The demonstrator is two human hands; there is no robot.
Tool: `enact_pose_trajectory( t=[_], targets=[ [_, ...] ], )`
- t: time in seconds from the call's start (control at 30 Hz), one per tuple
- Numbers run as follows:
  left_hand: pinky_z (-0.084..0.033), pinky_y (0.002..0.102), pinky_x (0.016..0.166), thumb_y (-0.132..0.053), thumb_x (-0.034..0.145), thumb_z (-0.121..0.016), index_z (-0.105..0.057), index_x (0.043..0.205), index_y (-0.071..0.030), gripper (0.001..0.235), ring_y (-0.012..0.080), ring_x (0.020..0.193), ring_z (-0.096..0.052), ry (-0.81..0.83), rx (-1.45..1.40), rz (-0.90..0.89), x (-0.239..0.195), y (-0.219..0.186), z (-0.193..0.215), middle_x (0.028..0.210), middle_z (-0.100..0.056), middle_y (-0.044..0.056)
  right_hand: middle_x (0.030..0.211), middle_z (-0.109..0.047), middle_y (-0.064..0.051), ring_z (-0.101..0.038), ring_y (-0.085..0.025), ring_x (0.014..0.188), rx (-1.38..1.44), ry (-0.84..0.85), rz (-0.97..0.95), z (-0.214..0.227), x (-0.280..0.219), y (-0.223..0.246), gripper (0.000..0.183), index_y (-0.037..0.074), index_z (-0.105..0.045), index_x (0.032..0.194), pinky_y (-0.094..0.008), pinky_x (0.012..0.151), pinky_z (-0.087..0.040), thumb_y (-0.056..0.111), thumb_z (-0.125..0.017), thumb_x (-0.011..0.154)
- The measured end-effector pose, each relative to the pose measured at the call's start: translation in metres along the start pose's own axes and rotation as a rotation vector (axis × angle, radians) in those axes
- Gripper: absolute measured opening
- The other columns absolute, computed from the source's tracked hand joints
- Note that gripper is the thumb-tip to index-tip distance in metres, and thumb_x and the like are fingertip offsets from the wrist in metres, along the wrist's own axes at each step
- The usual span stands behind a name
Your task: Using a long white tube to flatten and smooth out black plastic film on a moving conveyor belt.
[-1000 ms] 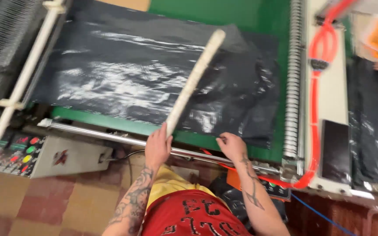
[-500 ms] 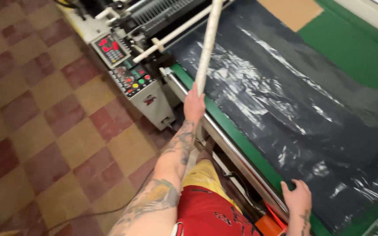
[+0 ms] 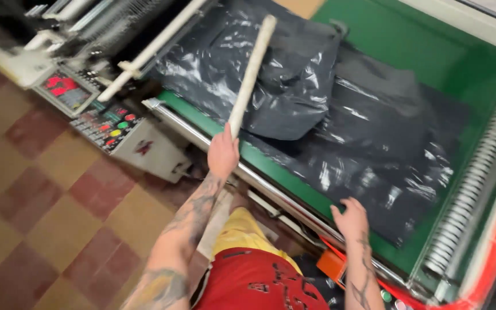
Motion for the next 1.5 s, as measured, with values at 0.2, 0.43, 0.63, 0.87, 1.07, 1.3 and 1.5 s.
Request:
enact_pose_trajectory(
  t=[0.2,0.43,0.63,0.87,1.07,1.3,1.5],
  targets=[
    [-0.059,0.049,0.074,-0.040,0.088,-0.067,-0.055,0.142,-0.012,0.062,0.0374,0.085,-0.073,0.516,-0.210,-0.141,-0.074,-0.164,-0.025,0.089,-0.069,0.015,0.149,-0.057,-0.014,-0.052,-0.035,0.140,0.011,0.114,-0.078,0.012,-0.010,0.011,0.048,0.013,-0.071,0.130,-0.047,0.109,-0.051,0.044,-0.066,0.093],
    [-0.046,0.041,0.111,-0.037,0.097,-0.055,-0.045,0.149,-0.006,0.061,0.0305,0.095,-0.073,0.398,-0.386,-0.515,-0.134,-0.252,-0.053,0.102,-0.067,0.015,0.129,-0.067,-0.014,-0.062,-0.033,0.129,-0.052,0.136,-0.079,-0.025,0.005,-0.022,0.059,0.016,-0.071,0.131,-0.046,0.103,-0.056,0.055,-0.068,0.087],
    [-0.042,0.046,0.116,-0.037,0.099,-0.052,-0.041,0.153,-0.009,0.062,0.0311,0.106,-0.072,0.431,-0.406,-0.583,-0.110,-0.198,-0.060,0.109,-0.068,0.016,0.127,-0.066,-0.012,-0.059,-0.032,0.133,0.009,0.147,-0.039,0.002,-0.011,0.003,0.052,0.016,-0.070,0.130,-0.043,0.106,-0.054,0.052,-0.067,0.091],
    [-0.048,0.051,0.097,-0.033,0.101,-0.052,-0.041,0.153,-0.002,0.061,0.0412,0.104,-0.065,0.205,-0.322,-0.115,-0.039,-0.032,-0.031,0.118,-0.064,0.023,0.102,-0.073,-0.009,-0.069,-0.030,0.104,0.119,-0.081,-0.036,0.038,-0.019,0.013,0.037,0.015,-0.078,0.108,-0.045,0.090,-0.056,0.046,-0.065,0.095],
    [-0.053,0.046,0.080,-0.031,0.106,-0.048,-0.031,0.158,-0.003,0.061,0.0354,0.100,-0.063,0.087,-0.367,0.313,-0.002,0.072,0.003,0.127,-0.059,0.021,0.145,-0.057,-0.015,-0.053,-0.038,0.131,0.001,0.139,-0.098,0.022,-0.008,0.019,0.065,0.010,-0.065,0.138,-0.056,0.101,-0.050,0.055,-0.060,0.092],
    [-0.051,0.046,0.076,-0.033,0.106,-0.050,-0.033,0.157,-0.004,0.060,0.0353,0.098,-0.061,-0.108,-0.304,0.558,0.012,0.103,-0.004,0.117,-0.060,0.018,0.146,-0.056,-0.014,-0.054,-0.036,0.130,-0.037,0.204,-0.140,0.024,-0.010,0.020,0.058,0.010,-0.066,0.137,-0.055,0.101,-0.052,0.049,-0.059,0.094],
    [-0.051,0.058,0.082,-0.030,0.095,-0.064,-0.043,0.150,-0.015,0.061,0.0455,0.101,-0.064,0.125,-0.219,0.708,0.033,0.106,0.015,0.112,-0.064,0.022,0.133,-0.065,-0.013,-0.059,-0.035,0.124,0.051,0.032,0.005,0.014,-0.002,0.008,0.053,0.011,-0.072,0.127,-0.044,0.109,-0.043,0.046,-0.063,0.087]
  ],
)
Point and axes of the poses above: each hand's wrist, its own x-axis towards the middle knuckle, its own z-axis out of the back of the hand, y = z × x, the point moved 10 cm from there along x, towards the middle knuckle
